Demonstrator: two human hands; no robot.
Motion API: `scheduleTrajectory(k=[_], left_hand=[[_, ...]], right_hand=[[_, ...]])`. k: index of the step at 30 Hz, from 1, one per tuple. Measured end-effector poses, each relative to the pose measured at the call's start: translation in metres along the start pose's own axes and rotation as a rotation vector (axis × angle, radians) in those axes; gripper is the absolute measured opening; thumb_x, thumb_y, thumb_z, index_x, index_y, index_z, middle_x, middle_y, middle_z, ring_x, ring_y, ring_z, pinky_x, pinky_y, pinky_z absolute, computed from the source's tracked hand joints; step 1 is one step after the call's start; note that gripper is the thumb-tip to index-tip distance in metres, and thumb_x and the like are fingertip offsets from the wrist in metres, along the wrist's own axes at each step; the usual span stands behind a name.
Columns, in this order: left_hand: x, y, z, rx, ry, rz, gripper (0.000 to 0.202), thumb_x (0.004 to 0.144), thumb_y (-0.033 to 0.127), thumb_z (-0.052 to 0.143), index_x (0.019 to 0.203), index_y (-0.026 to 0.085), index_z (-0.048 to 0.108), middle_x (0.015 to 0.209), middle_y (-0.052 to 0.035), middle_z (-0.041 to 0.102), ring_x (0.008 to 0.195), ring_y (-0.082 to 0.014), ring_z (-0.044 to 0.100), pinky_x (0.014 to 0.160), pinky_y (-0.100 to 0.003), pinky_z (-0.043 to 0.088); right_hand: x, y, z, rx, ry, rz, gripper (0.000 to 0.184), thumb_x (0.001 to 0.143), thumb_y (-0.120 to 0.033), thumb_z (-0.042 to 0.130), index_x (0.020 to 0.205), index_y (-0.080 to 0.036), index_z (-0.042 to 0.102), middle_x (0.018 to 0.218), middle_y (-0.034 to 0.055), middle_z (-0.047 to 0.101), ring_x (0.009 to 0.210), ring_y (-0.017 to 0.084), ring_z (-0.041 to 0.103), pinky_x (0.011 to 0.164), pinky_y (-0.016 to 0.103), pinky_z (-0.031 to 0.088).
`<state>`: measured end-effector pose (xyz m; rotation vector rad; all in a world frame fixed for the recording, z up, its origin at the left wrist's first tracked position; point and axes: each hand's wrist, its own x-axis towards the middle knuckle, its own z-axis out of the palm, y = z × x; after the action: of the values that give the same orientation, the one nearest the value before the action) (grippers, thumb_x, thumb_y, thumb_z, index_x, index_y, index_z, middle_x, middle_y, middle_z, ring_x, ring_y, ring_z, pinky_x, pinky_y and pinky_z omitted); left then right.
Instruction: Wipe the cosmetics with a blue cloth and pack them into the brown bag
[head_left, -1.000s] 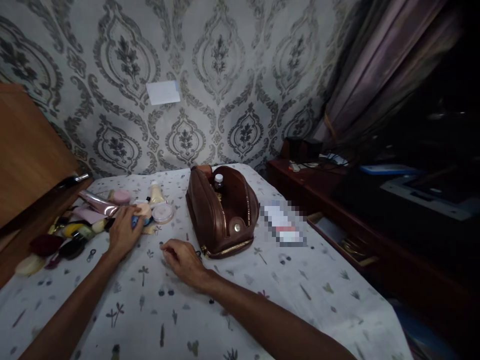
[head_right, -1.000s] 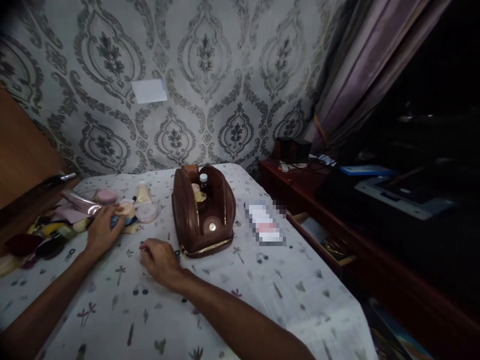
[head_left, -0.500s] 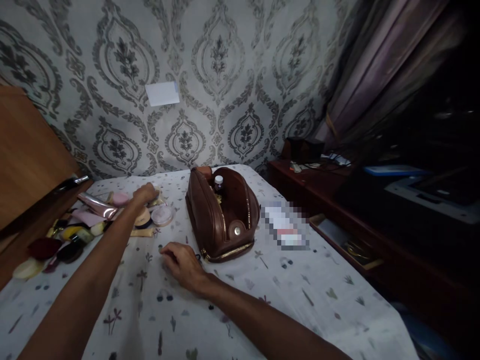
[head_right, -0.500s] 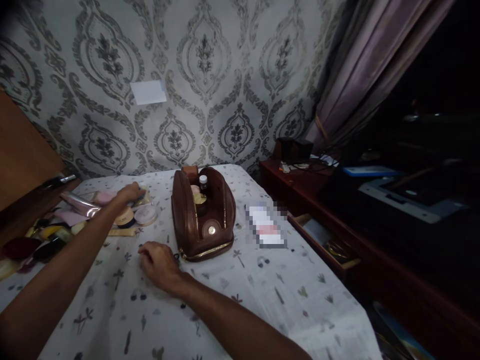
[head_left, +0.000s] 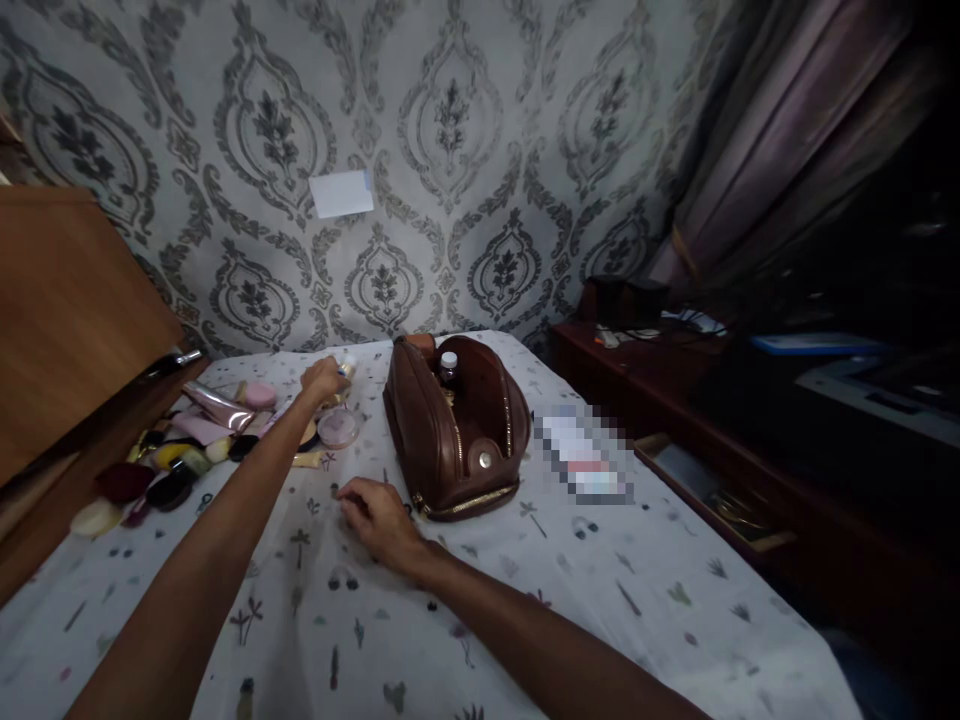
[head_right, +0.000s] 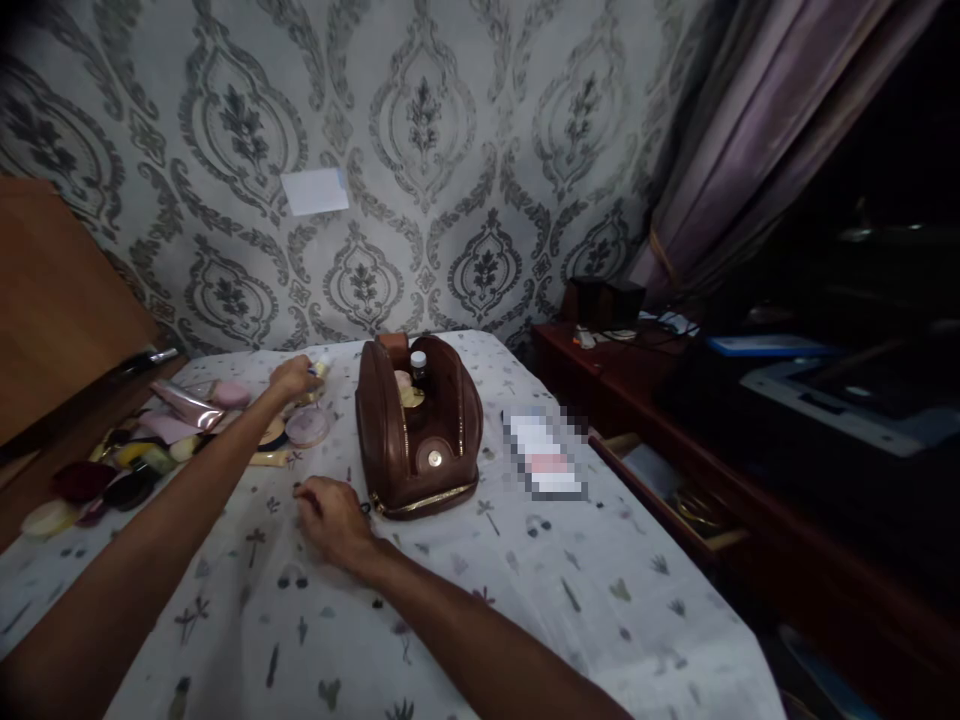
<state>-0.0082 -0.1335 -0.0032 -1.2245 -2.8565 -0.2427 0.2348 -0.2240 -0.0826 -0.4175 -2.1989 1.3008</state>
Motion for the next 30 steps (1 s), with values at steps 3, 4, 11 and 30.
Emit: scheduleTrajectory(k=[3, 4, 11, 30], left_hand=[[-0.017, -0.002, -0.005, -0.032, 0.073, 0.094, 0.037, 0.077, 0.035, 0.069, 0.111, 0.022, 0.060, 0.120, -0.0095, 0.068, 0.110, -0.0296, 0.064, 0.080, -0.032, 0.048], [-0.024, -0.003, -0.007, -0.044, 0.098, 0.126, 0.036, 0.079, 0.034, 0.068, 0.112, 0.023, 0.058, 0.121, -0.0082, 0.067, 0.109, -0.0281, 0.064, 0.080, -0.032, 0.048], [-0.084, -0.011, -0.021, -0.132, 0.290, 0.387, 0.031, 0.089, 0.029, 0.057, 0.118, 0.024, 0.048, 0.123, -0.0055, 0.059, 0.110, -0.0232, 0.059, 0.083, -0.031, 0.047], [-0.198, -0.074, -0.007, -0.580, 0.342, 0.649, 0.017, 0.092, 0.033, 0.058, 0.104, 0.021, 0.059, 0.097, -0.0042, 0.066, 0.089, -0.0197, 0.063, 0.078, -0.030, 0.051]], right_hand=[[0.001, 0.000, 0.000, 0.067, -0.002, 0.040, 0.020, 0.084, -0.012, 0.053, 0.093, -0.018, 0.070, 0.064, -0.0026, 0.060, 0.061, 0.013, 0.055, 0.061, 0.023, 0.041], [0.001, 0.000, 0.000, 0.095, 0.001, 0.059, 0.019, 0.085, -0.013, 0.053, 0.092, -0.018, 0.069, 0.063, -0.0030, 0.058, 0.060, 0.013, 0.054, 0.060, 0.023, 0.041], [0.005, 0.008, 0.002, 0.371, 0.044, 0.164, 0.016, 0.089, -0.030, 0.054, 0.100, -0.020, 0.059, 0.068, -0.0039, 0.056, 0.057, 0.011, 0.056, 0.051, 0.021, 0.042], [0.011, 0.003, 0.000, 0.567, 0.183, 0.114, 0.040, 0.079, -0.048, 0.067, 0.105, -0.021, 0.053, 0.087, 0.0011, 0.060, 0.065, 0.014, 0.060, 0.047, 0.022, 0.044]])
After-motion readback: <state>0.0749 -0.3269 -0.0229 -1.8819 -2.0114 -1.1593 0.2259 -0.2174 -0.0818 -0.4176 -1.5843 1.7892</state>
